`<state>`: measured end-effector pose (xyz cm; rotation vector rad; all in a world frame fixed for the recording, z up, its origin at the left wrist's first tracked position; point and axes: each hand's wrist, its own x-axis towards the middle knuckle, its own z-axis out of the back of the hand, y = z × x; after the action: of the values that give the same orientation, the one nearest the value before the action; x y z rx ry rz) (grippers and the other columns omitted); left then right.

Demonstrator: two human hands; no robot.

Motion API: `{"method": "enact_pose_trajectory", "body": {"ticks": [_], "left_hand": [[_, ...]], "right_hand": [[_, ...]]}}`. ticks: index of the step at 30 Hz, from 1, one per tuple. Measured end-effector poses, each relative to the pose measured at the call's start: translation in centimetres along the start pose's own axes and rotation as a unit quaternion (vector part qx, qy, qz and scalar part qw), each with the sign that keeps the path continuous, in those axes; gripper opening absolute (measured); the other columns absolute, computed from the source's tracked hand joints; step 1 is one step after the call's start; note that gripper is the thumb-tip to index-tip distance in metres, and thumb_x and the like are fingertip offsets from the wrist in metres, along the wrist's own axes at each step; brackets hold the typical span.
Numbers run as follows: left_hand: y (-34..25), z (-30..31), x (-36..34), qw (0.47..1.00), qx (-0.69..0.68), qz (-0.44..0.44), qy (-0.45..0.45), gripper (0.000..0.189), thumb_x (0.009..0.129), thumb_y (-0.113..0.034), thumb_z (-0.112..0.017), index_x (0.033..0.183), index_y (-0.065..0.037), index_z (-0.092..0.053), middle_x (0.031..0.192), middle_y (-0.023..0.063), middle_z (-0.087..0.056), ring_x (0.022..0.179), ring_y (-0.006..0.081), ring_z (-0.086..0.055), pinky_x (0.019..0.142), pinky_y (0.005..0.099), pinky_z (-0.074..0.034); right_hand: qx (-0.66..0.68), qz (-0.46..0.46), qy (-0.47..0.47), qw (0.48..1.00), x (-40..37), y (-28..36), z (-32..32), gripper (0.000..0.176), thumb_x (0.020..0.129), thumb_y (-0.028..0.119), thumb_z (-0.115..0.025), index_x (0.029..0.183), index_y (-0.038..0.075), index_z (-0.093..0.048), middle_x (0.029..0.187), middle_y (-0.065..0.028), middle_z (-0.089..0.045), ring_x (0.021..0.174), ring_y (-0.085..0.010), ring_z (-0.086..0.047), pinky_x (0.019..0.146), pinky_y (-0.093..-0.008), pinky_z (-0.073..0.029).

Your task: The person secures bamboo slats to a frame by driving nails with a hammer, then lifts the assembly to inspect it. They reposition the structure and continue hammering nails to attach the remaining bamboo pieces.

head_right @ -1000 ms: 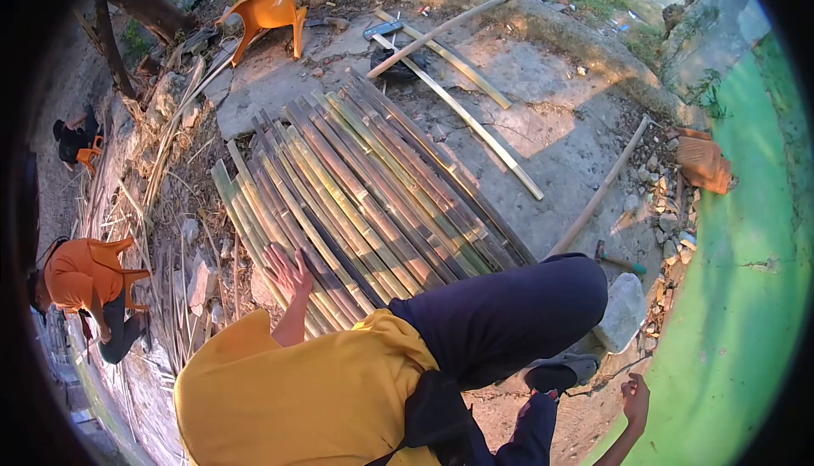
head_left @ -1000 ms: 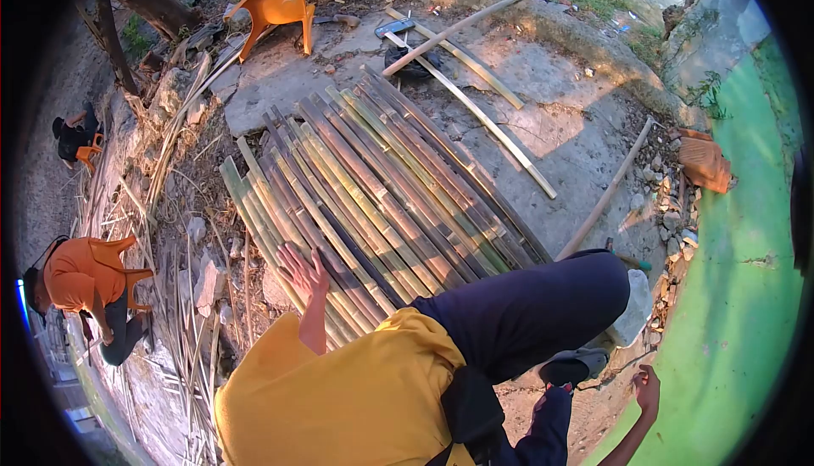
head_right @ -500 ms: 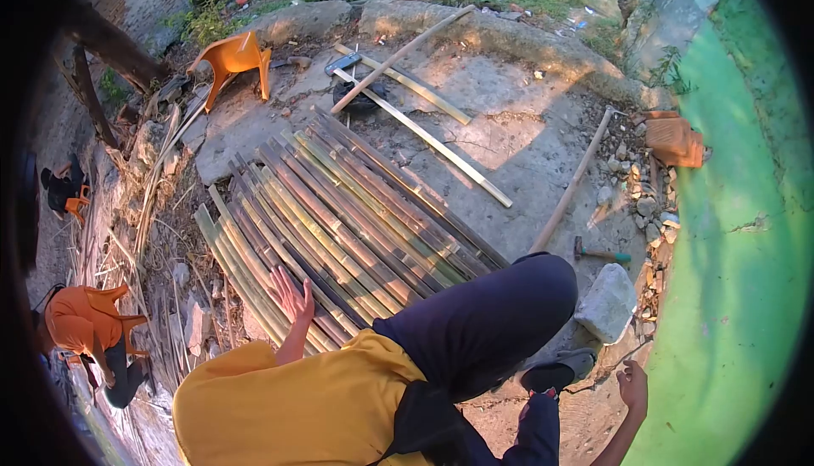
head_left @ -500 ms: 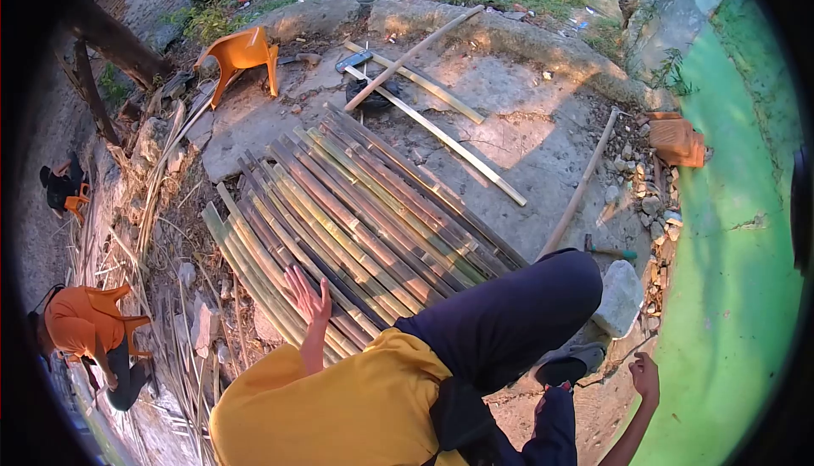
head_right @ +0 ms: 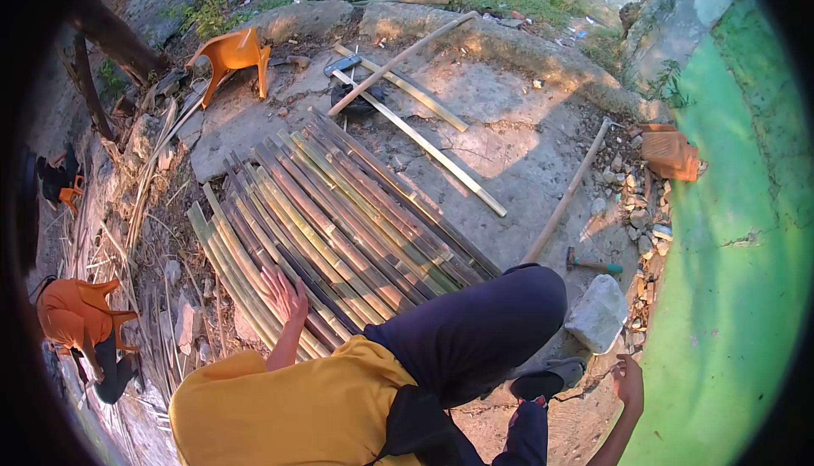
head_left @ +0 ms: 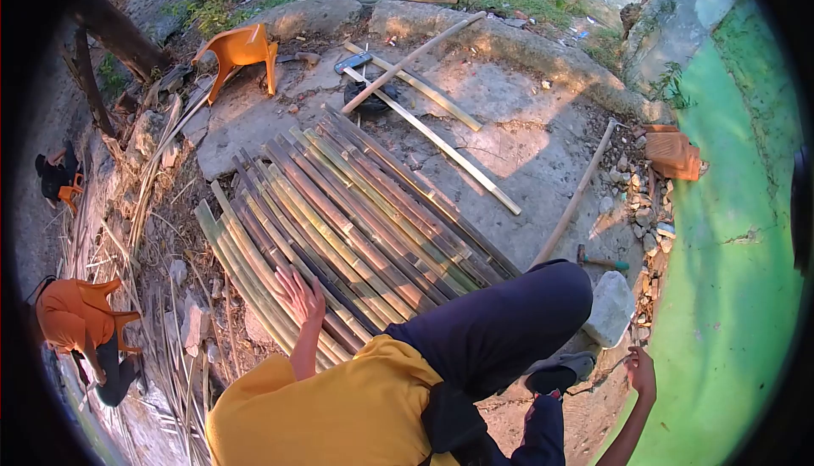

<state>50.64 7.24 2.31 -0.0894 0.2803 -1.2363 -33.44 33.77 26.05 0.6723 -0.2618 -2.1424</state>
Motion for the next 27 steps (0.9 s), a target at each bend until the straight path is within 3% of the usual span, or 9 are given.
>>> {"method": "enact_pose_trajectory", "body": {"ticks": [2,4,5,8,11,16,19,21,27], "left_hand": [[-2.5,0.0,1.5,0.999,0.004,-0.016,0.049,0.034,0.095,-0.029,-0.070,0.127,-0.019,-0.074,0.174,0.0204,0.013,0.139,0.0239,-0.055,0.125,0.0675,0.007],[-11.4,2.2,3.2,0.990,0.004,-0.137,-0.039,0.066,0.100,-0.046,-0.059,0.154,-0.016,-0.038,0.174,0.0167,-0.006,0.154,0.0314,-0.027,0.128,0.0603,-0.002],[-14.5,2.7,4.0,0.977,0.003,-0.196,-0.083,0.084,0.102,-0.055,-0.053,0.168,-0.014,-0.021,0.174,0.0149,-0.016,0.161,0.0352,-0.013,0.130,0.0567,-0.006],[-17.3,0.1,6.6,0.954,-0.003,-0.295,-0.051,0.083,0.099,-0.048,-0.062,0.167,-0.017,-0.026,0.174,0.0165,-0.015,0.161,0.0384,-0.012,0.130,0.0573,-0.008],[-17.5,-0.4,6.8,0.960,0.020,-0.278,-0.034,0.085,0.099,-0.057,-0.057,0.167,-0.017,-0.025,0.175,0.0128,-0.014,0.161,0.0343,-0.011,0.132,0.0546,-0.006],[-18.0,0.3,6.4,0.961,0.006,-0.274,-0.037,0.085,0.098,-0.051,-0.062,0.167,-0.017,-0.026,0.174,0.0123,-0.017,0.161,0.0335,-0.012,0.132,0.0534,-0.007],[-17.7,-0.4,6.7,0.960,-0.001,-0.277,-0.030,0.083,0.098,-0.050,-0.063,0.165,-0.015,-0.030,0.174,0.0152,-0.018,0.161,0.0362,-0.011,0.129,0.0613,-0.003],[-18.3,-1.7,7.0,0.961,-0.041,-0.269,-0.045,0.084,0.099,-0.049,-0.061,0.166,-0.014,-0.026,0.174,0.0184,-0.012,0.162,0.0389,-0.007,0.126,0.0668,0.000],[-30.7,-2.7,8.1,0.907,-0.048,-0.417,-0.014,0.087,0.098,-0.057,-0.057,0.167,-0.015,-0.025,0.175,0.0162,-0.012,0.162,0.0366,-0.007,0.126,0.0669,-0.006]], "right_hand": [[-0.036,0.040,-0.011,0.999,0.5,1.5,0.2,0.037,0.092,0.001,-0.065,0.129,0.000,-0.061,0.090,-0.0099,-0.065,0.081,-0.0178,-0.066,0.068,-0.0324,-0.054],[-0.013,-0.034,0.016,0.999,0.3,3.8,1.1,0.039,0.092,0.009,-0.071,0.130,0.002,-0.063,0.111,-0.0194,-0.069,0.098,-0.0307,-0.068,0.085,-0.0427,-0.056],[-0.011,-0.035,0.016,0.999,0.1,3.8,1.4,0.039,0.092,0.009,-0.071,0.130,0.002,-0.063,0.111,-0.0194,-0.069,0.098,-0.0307,-0.068,0.085,-0.0427,-0.056],[-0.019,-0.035,0.010,0.999,-0.2,4.2,1.6,0.040,0.092,0.011,-0.071,0.130,0.001,-0.062,0.113,-0.0194,-0.069,0.098,-0.0312,-0.068,0.087,-0.0425,-0.055],[-0.011,-0.046,-0.004,0.999,-1.4,2.5,1.3,0.041,0.092,0.013,-0.072,0.131,0.002,-0.063,0.112,-0.0200,-0.070,0.099,-0.0311,-0.068,0.086,-0.0423,-0.056],[-0.042,-0.101,0.034,0.993,-3.4,0.7,0.3,0.043,0.090,0.016,-0.076,0.129,0.002,-0.064,0.107,-0.0191,-0.072,0.094,-0.0305,-0.069,0.082,-0.0425,-0.056],[-0.008,-0.124,0.028,0.992,-3.4,-0.7,-0.4,0.044,0.090,0.016,-0.077,0.129,0.001,-0.064,0.108,-0.0202,-0.072,0.096,-0.0308,-0.070,0.084,-0.0419,-0.056],[-0.036,-0.083,0.015,0.996,-3.5,0.3,0.0,0.043,0.090,0.015,-0.077,0.129,0.001,-0.064,0.109,-0.0204,-0.071,0.097,-0.0308,-0.069,0.085,-0.0416,-0.056],[-0.062,-0.055,-0.012,0.997,-4.3,0.7,0.9,0.041,0.090,0.011,-0.073,0.129,0.001,-0.064,0.100,-0.0154,-0.068,0.087,-0.0248,-0.067,0.081,-0.0386,-0.056]]}}
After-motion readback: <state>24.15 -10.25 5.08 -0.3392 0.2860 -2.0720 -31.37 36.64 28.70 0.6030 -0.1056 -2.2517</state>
